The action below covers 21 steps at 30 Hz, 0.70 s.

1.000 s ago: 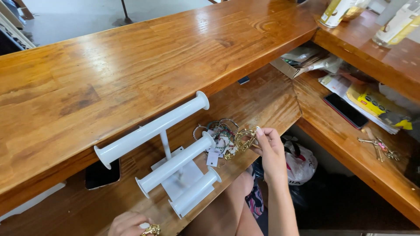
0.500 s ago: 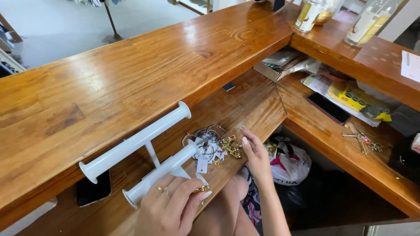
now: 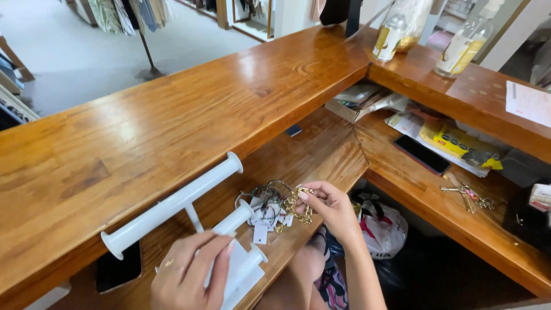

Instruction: Hanging and arranging various bracelets on a tiered display stand on a wooden counter.

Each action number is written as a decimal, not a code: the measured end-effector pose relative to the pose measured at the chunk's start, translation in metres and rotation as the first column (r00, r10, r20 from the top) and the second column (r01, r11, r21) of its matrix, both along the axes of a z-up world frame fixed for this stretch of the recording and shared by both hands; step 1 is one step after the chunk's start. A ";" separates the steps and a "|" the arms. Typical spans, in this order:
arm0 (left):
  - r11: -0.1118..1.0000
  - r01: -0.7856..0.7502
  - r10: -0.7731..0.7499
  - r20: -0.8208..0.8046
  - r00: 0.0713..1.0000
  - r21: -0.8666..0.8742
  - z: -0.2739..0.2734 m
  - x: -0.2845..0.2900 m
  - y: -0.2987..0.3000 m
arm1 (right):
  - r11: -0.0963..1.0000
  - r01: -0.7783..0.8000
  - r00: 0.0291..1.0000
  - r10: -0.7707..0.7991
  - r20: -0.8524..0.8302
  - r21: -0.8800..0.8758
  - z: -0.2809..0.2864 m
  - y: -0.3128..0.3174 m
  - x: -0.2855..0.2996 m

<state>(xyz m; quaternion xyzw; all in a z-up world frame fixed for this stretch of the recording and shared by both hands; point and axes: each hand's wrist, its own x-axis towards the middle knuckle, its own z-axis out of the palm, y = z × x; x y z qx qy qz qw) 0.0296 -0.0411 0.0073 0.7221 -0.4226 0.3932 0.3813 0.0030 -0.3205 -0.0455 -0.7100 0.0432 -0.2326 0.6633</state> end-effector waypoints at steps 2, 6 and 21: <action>0.997 -0.048 0.048 -0.013 0.999 -0.058 -0.037 0.004 0.020 | 0.999 0.045 0.997 -0.046 -0.062 -0.013 -0.019 -0.022 0.015; 0.953 -0.261 0.268 -0.025 0.963 0.155 -0.109 0.027 0.058 | 0.992 0.110 0.970 -0.121 -0.211 -0.062 -0.040 -0.044 0.044; 0.956 -0.282 0.288 -0.073 0.955 0.082 -0.074 0.030 0.051 | 0.940 0.075 0.982 -0.128 -0.141 -0.333 -0.080 -0.056 0.056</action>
